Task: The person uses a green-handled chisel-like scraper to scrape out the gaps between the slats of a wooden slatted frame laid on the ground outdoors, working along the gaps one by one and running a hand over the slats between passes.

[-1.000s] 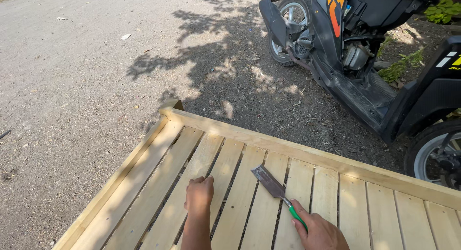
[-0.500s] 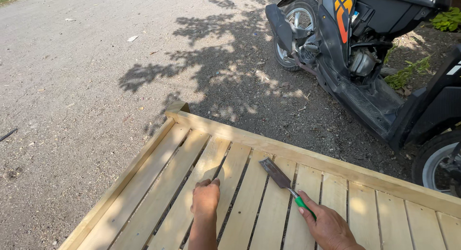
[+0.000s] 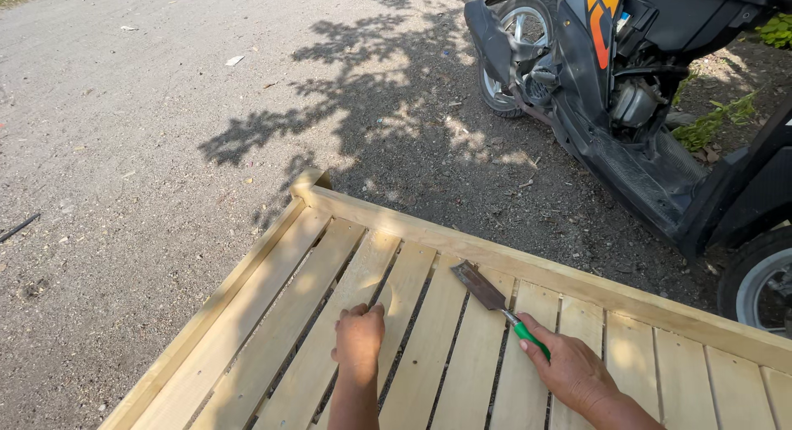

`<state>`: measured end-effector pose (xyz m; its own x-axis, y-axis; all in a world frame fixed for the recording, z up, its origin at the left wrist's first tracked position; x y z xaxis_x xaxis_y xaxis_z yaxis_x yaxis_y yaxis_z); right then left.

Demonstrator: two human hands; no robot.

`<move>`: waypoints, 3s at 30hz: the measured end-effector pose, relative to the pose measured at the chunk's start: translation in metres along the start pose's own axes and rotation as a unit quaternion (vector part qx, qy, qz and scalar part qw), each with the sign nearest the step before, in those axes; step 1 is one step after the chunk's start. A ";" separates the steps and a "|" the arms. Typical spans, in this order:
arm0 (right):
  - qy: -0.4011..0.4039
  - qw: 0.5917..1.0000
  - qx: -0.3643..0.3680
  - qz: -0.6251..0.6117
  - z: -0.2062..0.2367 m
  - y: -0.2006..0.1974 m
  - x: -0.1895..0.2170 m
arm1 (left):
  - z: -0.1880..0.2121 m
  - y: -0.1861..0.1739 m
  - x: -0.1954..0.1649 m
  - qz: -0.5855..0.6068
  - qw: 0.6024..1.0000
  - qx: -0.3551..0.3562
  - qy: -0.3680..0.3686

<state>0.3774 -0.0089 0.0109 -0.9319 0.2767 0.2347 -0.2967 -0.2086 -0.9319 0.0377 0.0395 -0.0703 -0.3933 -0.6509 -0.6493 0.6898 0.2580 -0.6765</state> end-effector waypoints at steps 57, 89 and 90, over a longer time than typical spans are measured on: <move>0.000 1.000 -0.002 0.029 0.028 -0.017 0.037 | 0.000 -0.001 -0.006 -0.001 1.000 0.011 0.010; 0.068 0.984 0.108 -0.122 0.035 -0.021 0.079 | 0.009 -0.006 -0.012 0.053 0.998 0.009 -0.027; 0.063 0.984 0.118 -0.117 0.039 -0.023 0.077 | 0.010 -0.007 -0.012 0.050 0.998 0.013 -0.031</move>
<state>0.3038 -0.0195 0.0609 -0.8040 0.4533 0.3850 -0.5533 -0.3329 -0.7635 0.0438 0.0384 -0.0547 -0.2843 -0.6658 -0.6898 0.7396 0.3055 -0.5997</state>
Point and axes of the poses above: each hand's wrist, its own z-axis away from the middle knuckle, its own y-axis out of the palm, x = y × z, the point moved 5 cm from there along -z, towards the middle knuckle, and after that the axes turned 9 degrees about -x, right-handed, at the moved point
